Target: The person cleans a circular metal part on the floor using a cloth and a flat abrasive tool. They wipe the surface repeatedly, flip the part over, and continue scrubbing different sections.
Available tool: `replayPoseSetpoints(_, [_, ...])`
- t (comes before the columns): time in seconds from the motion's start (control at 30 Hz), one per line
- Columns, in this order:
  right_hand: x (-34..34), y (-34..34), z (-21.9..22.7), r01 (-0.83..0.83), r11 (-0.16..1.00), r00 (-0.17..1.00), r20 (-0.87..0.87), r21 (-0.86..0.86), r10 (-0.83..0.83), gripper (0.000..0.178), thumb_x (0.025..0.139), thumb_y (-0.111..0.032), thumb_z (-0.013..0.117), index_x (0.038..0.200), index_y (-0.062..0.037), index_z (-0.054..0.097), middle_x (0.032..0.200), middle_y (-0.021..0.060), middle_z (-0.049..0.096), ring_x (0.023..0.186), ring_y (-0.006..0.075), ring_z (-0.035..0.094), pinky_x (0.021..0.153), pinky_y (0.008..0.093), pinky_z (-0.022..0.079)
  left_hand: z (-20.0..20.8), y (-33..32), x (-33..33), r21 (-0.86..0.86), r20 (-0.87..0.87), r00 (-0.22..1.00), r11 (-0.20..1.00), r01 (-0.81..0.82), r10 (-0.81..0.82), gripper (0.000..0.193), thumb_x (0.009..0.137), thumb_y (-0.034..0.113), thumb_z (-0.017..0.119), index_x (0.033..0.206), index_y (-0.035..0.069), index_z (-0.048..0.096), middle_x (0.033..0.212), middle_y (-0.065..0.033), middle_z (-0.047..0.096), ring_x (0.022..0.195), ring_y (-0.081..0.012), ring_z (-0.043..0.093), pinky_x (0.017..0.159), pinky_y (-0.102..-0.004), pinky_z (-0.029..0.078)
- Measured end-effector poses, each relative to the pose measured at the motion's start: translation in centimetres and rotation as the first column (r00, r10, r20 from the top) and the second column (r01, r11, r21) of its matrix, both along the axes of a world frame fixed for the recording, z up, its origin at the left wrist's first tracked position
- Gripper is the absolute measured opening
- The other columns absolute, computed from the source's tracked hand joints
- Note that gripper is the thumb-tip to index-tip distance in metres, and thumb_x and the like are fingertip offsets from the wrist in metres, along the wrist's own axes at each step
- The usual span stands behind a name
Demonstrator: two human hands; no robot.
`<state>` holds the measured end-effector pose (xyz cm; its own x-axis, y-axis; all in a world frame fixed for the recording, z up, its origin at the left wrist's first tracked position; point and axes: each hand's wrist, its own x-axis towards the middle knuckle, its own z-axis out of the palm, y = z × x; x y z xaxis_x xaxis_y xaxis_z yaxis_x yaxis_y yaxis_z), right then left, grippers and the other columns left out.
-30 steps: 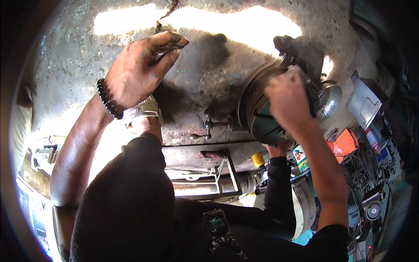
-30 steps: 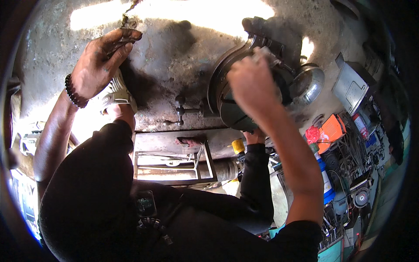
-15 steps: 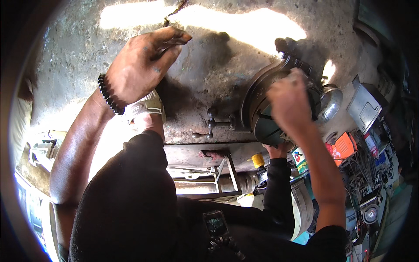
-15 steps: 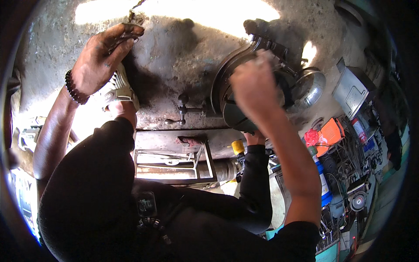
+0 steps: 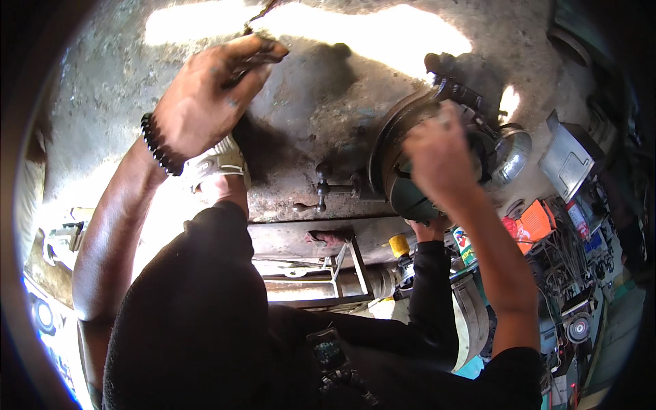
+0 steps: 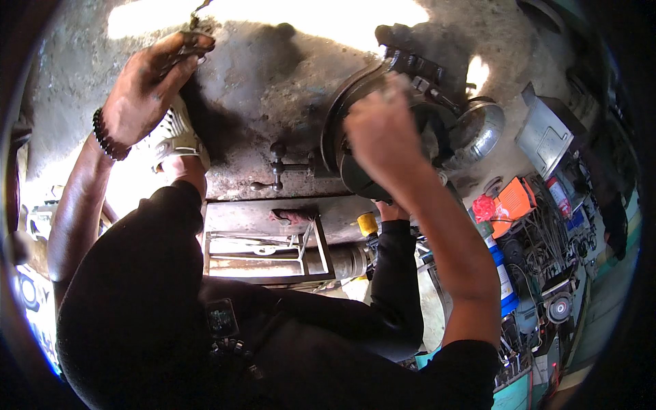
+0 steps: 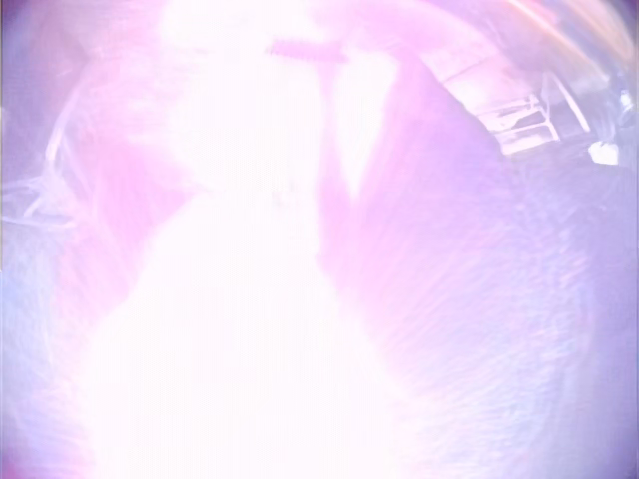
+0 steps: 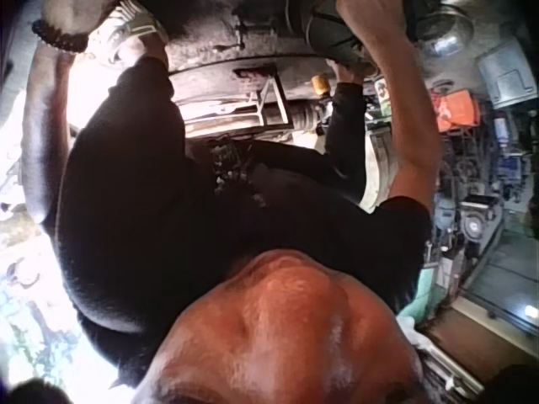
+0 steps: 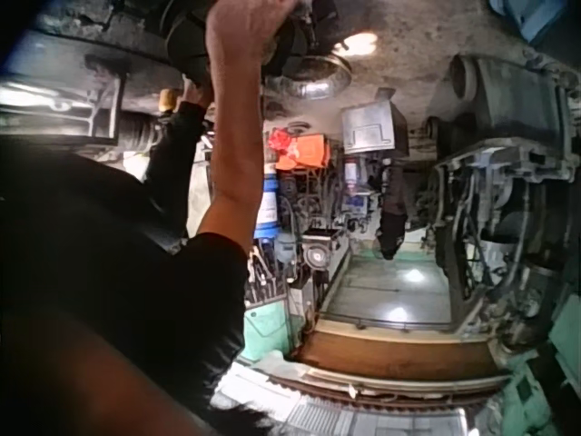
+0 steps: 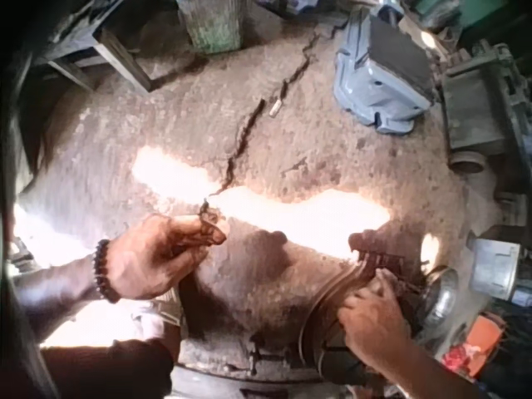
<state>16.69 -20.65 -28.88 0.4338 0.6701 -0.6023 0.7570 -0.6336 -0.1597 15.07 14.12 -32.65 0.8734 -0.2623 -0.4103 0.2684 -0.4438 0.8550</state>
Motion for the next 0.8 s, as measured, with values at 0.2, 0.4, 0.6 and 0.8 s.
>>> replayPoseSetpoints(0.2, [1.5, -1.2, -0.6, 0.113, 0.993, 0.989, 0.095, 0.034, -0.116, 0.018, 0.082, -0.008, 0.060, 0.069, -0.0129, 0.071, 0.072, 0.0023, 0.062, 0.089, 0.0203, 0.065, 0.120, 0.0607, 0.028, 0.4, -0.2, 0.7, -0.059, -0.034, 0.999, 0.998, -0.026, 0.024, 0.027, 0.100, 0.007, 0.057, 0.125, 0.002, 0.066, 0.116, -0.0142, 0.073, 0.109, -0.0201, 0.070, 0.095, -0.0317, 0.054])
replayPoseSetpoints(0.4, [1.1, -0.7, -0.2, 0.084, 0.996, 0.996, 0.000, 0.015, -0.084, 0.018, 0.084, -0.006, 0.059, 0.072, -0.0129, 0.071, 0.076, 0.0035, 0.064, 0.089, 0.0207, 0.065, 0.121, 0.0603, 0.026, 0.5, -0.3, 0.6, -0.037, -0.013, 1.000, 0.999, -0.019, 0.019, 0.026, 0.100, 0.007, 0.058, 0.124, 0.001, 0.066, 0.114, -0.0124, 0.074, 0.106, -0.0181, 0.071, 0.094, -0.0303, 0.055])
replayPoseSetpoints(0.6, [0.4, -0.3, -0.2, -0.018, 1.000, 1.000, -0.014, -0.004, 0.018, 0.019, 0.086, -0.008, 0.060, 0.071, -0.0143, 0.071, 0.075, 0.0035, 0.064, 0.085, 0.0197, 0.065, 0.120, 0.0591, 0.027, 0.9, 0.0, 0.4, -0.003, -0.116, 0.993, 1.000, 0.004, -0.005, 0.026, 0.103, 0.009, 0.056, 0.126, 0.001, 0.065, 0.120, -0.0112, 0.072, 0.112, -0.0176, 0.067, 0.100, -0.0310, 0.050])
replayPoseSetpoints(0.8, [-0.9, 0.0, -0.3, -0.016, 0.999, 0.995, -0.102, 0.037, 0.019, 0.017, 0.083, -0.008, 0.062, 0.071, -0.0147, 0.072, 0.074, 0.0029, 0.064, 0.086, 0.0197, 0.065, 0.121, 0.0593, 0.026, 1.4, 0.1, 0.8, 0.061, -0.112, 0.992, 0.996, 0.066, -0.059, 0.027, 0.104, 0.010, 0.055, 0.127, 0.002, 0.065, 0.117, -0.0117, 0.073, 0.110, -0.0184, 0.067, 0.098, -0.0316, 0.050])
